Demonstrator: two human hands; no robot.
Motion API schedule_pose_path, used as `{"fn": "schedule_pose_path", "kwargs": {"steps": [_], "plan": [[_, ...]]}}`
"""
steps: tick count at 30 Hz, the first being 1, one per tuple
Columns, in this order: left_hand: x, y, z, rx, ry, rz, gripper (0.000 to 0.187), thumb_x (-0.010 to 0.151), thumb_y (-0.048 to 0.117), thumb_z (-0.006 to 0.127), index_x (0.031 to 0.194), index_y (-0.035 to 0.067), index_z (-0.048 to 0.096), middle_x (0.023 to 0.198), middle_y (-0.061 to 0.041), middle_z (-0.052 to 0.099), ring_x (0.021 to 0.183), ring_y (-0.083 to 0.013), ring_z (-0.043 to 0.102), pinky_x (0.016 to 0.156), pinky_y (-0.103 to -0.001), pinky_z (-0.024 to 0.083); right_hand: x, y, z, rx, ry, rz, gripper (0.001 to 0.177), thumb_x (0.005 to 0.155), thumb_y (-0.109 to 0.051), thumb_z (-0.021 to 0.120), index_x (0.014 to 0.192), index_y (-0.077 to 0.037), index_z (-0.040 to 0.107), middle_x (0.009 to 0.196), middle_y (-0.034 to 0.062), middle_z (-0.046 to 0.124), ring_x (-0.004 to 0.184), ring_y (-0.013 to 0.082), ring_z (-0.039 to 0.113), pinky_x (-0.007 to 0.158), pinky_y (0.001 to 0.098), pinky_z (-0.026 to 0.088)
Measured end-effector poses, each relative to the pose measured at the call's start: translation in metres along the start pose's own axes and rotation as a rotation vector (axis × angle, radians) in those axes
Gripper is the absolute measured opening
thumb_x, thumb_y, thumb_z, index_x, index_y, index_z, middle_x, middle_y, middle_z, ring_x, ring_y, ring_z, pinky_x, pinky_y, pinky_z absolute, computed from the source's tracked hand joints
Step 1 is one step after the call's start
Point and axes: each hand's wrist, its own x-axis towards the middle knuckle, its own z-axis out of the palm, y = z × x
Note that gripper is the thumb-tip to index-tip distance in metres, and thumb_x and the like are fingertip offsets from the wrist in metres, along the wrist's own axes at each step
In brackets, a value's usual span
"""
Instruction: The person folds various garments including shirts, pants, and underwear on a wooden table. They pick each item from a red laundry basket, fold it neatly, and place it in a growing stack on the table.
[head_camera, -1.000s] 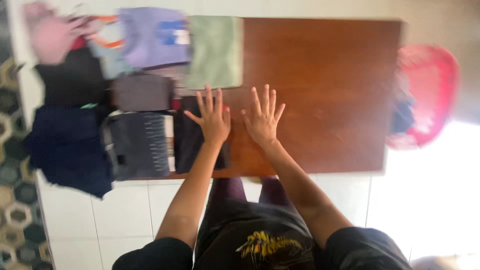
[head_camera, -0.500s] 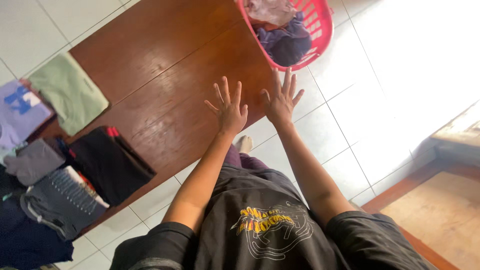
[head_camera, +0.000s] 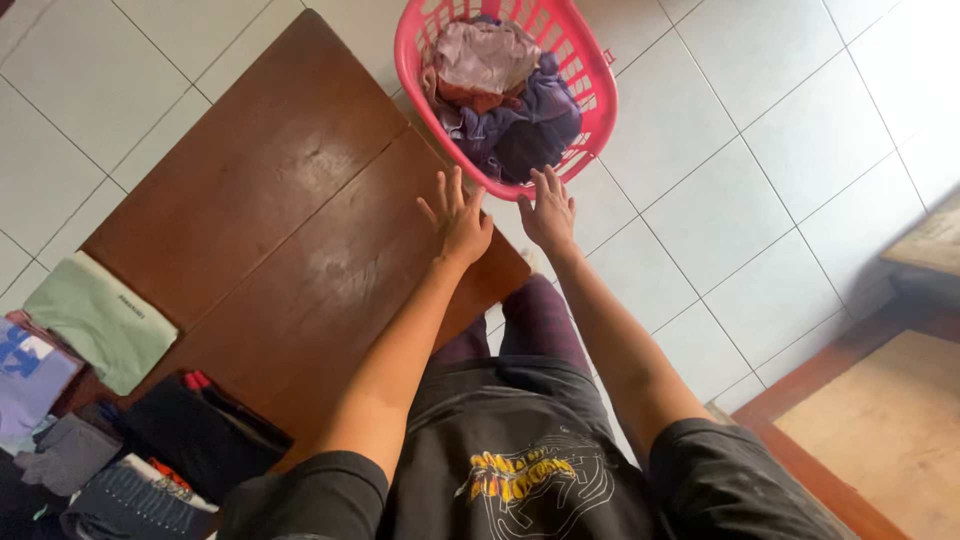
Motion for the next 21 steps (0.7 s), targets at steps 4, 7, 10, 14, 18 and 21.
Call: {"fn": "schedule_pose_path", "kwargs": {"steps": [4,7,10,14,18,21], "plan": [[0.058,-0.001,0.040,-0.127,0.069,-0.005,0.040,0.088,0.023,0.072,0.126,0.012,0.065,0.162,-0.022,0.027,0.152,-0.0478,0.019,0.117,-0.074,0.016,0.094,0.042,0.035,0.141,-0.021,-0.065,0.056,0.093,-0.028,0.067,0.144,-0.009,0.053,0.151,0.0178,0.050,0.138,0.0394,0.048,0.114,0.0488,0.039],[0.101,-0.003,0.068,-0.210,0.167,0.020,0.036,0.088,0.020,0.073,0.121,0.009,0.066,0.158,-0.027,0.035,0.146,-0.0507,0.029,0.122,-0.062,0.025,0.171,0.068,0.069,0.228,-0.045,-0.096,0.056,0.092,-0.027,0.067,0.142,-0.006,0.054,0.142,0.0212,0.055,0.133,0.0405,0.054,0.111,0.0445,0.044],[0.142,-0.007,0.093,-0.269,0.185,-0.080,0.038,0.083,0.017,0.073,0.120,0.008,0.067,0.155,-0.027,0.039,0.142,-0.0493,0.035,0.119,-0.056,0.029,0.245,0.086,0.102,0.175,-0.075,-0.074,0.054,0.088,-0.026,0.070,0.137,-0.007,0.057,0.136,0.0215,0.058,0.128,0.0411,0.056,0.106,0.0466,0.046],[0.202,-0.011,0.128,-0.406,0.276,-0.143,0.037,0.088,0.015,0.072,0.123,0.008,0.064,0.155,-0.026,0.039,0.143,-0.0461,0.038,0.119,-0.054,0.033,0.354,0.106,0.134,0.045,-0.227,-0.121,0.044,0.085,-0.027,0.072,0.127,-0.013,0.068,0.135,0.0188,0.060,0.126,0.0389,0.058,0.103,0.0443,0.051],[0.223,-0.014,0.141,-0.503,0.286,-0.281,0.032,0.093,0.012,0.067,0.125,0.008,0.063,0.155,-0.023,0.040,0.142,-0.0425,0.041,0.117,-0.051,0.035,0.418,0.127,0.173,-0.020,-0.136,-0.381,0.038,0.082,-0.030,0.076,0.117,-0.017,0.076,0.134,0.0152,0.062,0.128,0.0401,0.058,0.105,0.0488,0.051],[0.231,-0.019,0.142,-0.559,0.264,-0.360,0.030,0.094,0.011,0.065,0.124,0.007,0.063,0.155,-0.023,0.040,0.141,-0.0416,0.041,0.116,-0.049,0.035,0.449,0.130,0.192,-0.076,-0.100,-0.356,0.038,0.076,-0.025,0.077,0.111,-0.010,0.077,0.140,0.0272,0.055,0.128,0.0543,0.052,0.092,0.0641,0.045]]}}
